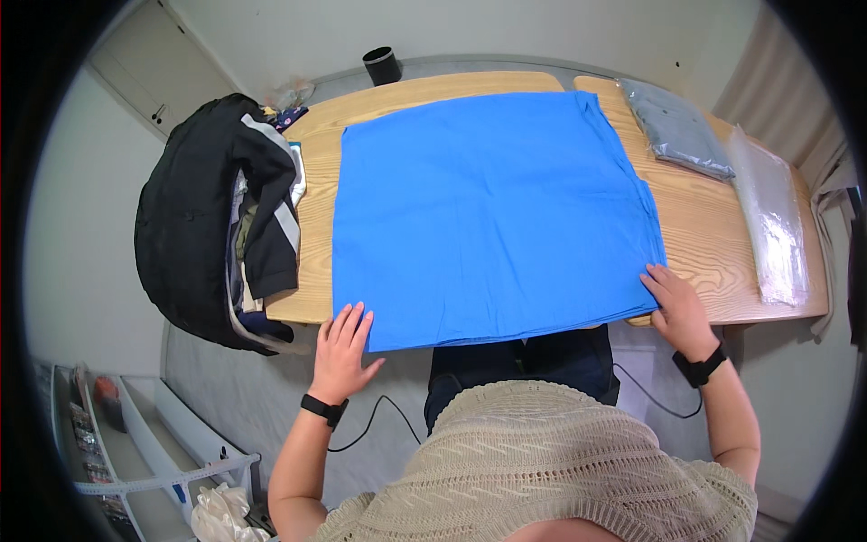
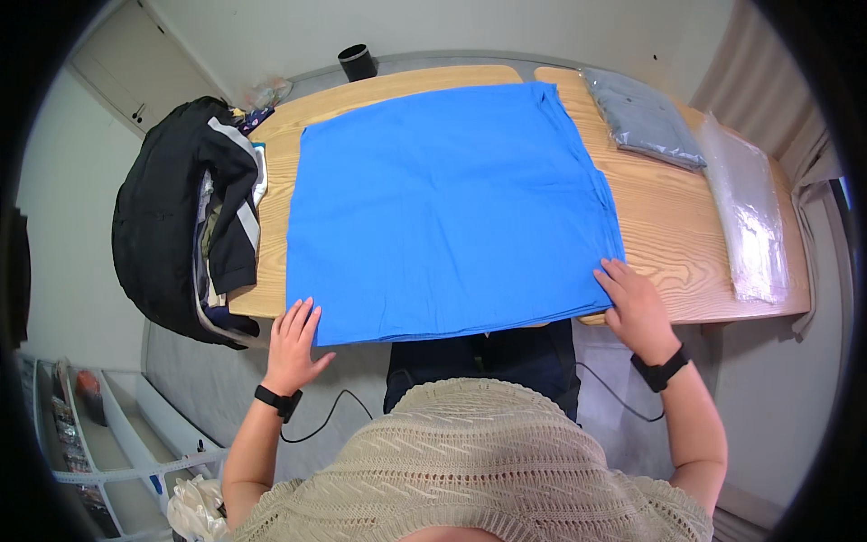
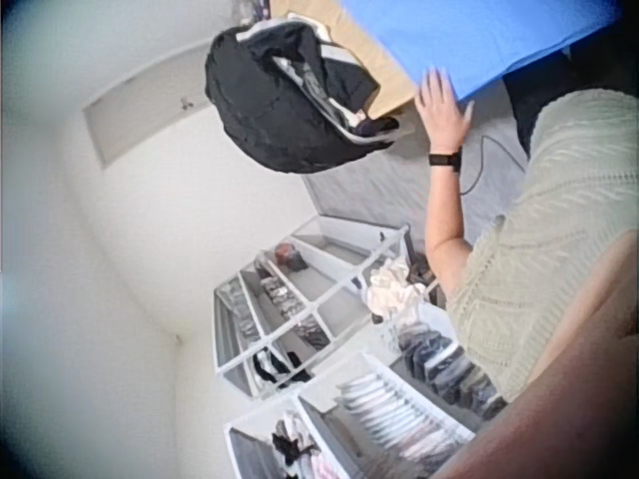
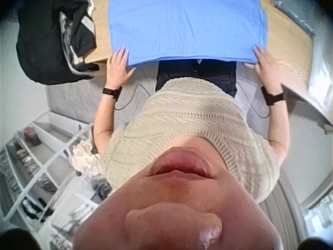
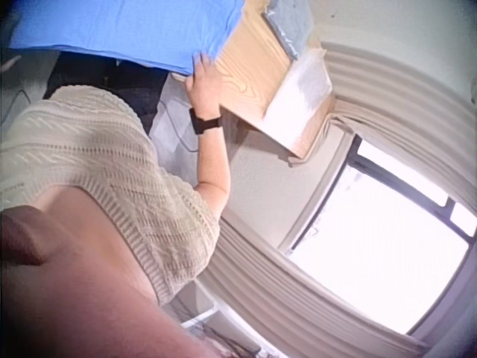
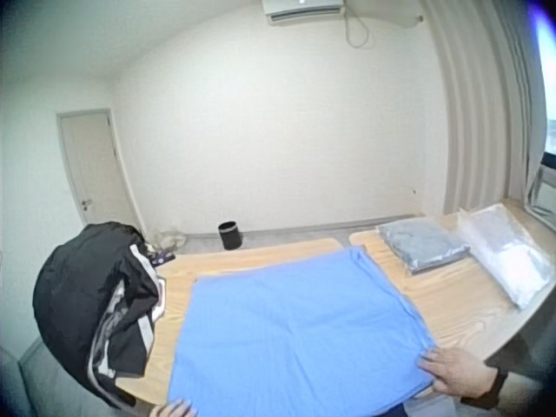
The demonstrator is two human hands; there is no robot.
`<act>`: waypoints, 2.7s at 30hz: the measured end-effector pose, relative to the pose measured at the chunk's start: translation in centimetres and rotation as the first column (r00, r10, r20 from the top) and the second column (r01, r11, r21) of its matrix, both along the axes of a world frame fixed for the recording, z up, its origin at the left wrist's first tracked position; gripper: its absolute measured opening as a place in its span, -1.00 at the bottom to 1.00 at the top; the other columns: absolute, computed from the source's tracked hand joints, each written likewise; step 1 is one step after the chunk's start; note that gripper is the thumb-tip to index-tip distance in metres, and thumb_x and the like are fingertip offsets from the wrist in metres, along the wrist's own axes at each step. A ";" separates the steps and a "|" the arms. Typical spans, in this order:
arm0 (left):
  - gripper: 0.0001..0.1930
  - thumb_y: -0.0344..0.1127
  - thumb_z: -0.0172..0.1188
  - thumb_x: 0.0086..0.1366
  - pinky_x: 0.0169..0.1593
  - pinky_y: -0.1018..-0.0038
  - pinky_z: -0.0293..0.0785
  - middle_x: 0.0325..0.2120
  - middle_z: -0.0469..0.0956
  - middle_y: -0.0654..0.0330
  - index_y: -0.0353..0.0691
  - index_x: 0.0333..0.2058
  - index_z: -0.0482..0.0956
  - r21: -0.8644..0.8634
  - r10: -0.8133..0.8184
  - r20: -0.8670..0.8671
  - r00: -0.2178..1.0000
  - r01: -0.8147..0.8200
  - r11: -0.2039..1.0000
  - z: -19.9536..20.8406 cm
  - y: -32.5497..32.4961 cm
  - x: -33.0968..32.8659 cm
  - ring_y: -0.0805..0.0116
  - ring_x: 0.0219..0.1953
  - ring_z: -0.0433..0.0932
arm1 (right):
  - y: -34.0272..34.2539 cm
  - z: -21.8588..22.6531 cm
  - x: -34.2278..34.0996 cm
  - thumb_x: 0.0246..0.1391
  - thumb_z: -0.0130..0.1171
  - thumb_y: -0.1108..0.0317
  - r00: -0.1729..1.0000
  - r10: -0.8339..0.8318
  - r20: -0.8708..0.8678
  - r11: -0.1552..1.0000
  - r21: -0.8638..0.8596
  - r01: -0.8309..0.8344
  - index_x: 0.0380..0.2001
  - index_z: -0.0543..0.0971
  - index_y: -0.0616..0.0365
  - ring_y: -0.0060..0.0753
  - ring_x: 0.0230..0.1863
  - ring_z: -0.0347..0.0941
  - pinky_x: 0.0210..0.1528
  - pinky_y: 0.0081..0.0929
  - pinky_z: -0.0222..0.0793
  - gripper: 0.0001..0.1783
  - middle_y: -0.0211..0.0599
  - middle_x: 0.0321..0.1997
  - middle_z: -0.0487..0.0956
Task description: Fold a blue garment and place it inside a clear plastic bag.
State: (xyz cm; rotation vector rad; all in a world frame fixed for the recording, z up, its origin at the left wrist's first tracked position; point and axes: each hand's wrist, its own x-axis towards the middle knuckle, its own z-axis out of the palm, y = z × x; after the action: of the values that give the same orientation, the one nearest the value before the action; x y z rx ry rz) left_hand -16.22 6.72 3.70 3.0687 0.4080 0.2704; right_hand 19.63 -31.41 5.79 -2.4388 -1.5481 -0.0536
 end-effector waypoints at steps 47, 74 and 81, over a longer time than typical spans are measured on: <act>-0.74 -0.40 0.07 0.13 -0.25 0.47 0.38 -0.48 0.53 0.11 -0.36 -0.19 0.50 0.248 -0.013 0.620 0.785 -0.180 0.952 38.7 14.4 8.7 0.41 -0.42 0.44 | 7.5 35.6 11.6 -0.14 -0.16 0.57 0.973 -0.096 0.209 0.686 0.722 -0.088 -0.32 0.59 0.30 -0.59 -0.48 0.39 -0.37 -0.56 0.35 -0.65 -0.42 -0.50 0.55; -0.74 -0.66 0.08 -0.05 -0.19 0.44 0.45 -0.39 0.57 0.06 -0.35 -0.32 0.54 -0.220 0.048 0.468 0.883 0.064 0.973 11.9 3.0 1.3 0.20 -0.30 0.57 | -4.3 9.5 3.3 -0.16 -0.04 0.67 0.952 -0.211 -0.219 0.851 0.438 0.290 -0.19 0.56 0.24 -0.29 -0.08 0.49 0.03 -0.47 0.32 -0.60 -0.17 -0.17 0.59; -0.83 -0.58 0.14 -0.11 -0.23 0.45 0.42 -0.47 0.56 0.07 -0.39 -0.44 0.53 -0.575 0.316 0.399 0.861 -0.034 0.818 5.6 -2.7 -3.2 0.24 -0.36 0.53 | -8.6 4.9 -3.3 -0.25 0.05 0.62 0.880 -0.277 -0.387 0.814 0.392 0.429 -0.39 0.59 0.26 -0.22 -0.06 0.41 0.00 -0.39 0.28 -0.74 -0.26 -0.34 0.58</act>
State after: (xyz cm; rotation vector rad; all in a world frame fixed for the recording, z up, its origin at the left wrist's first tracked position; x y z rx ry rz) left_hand -19.40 4.02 9.29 2.2848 0.6182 0.7542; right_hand 16.34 -39.99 10.72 -2.1732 -0.8035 -0.0924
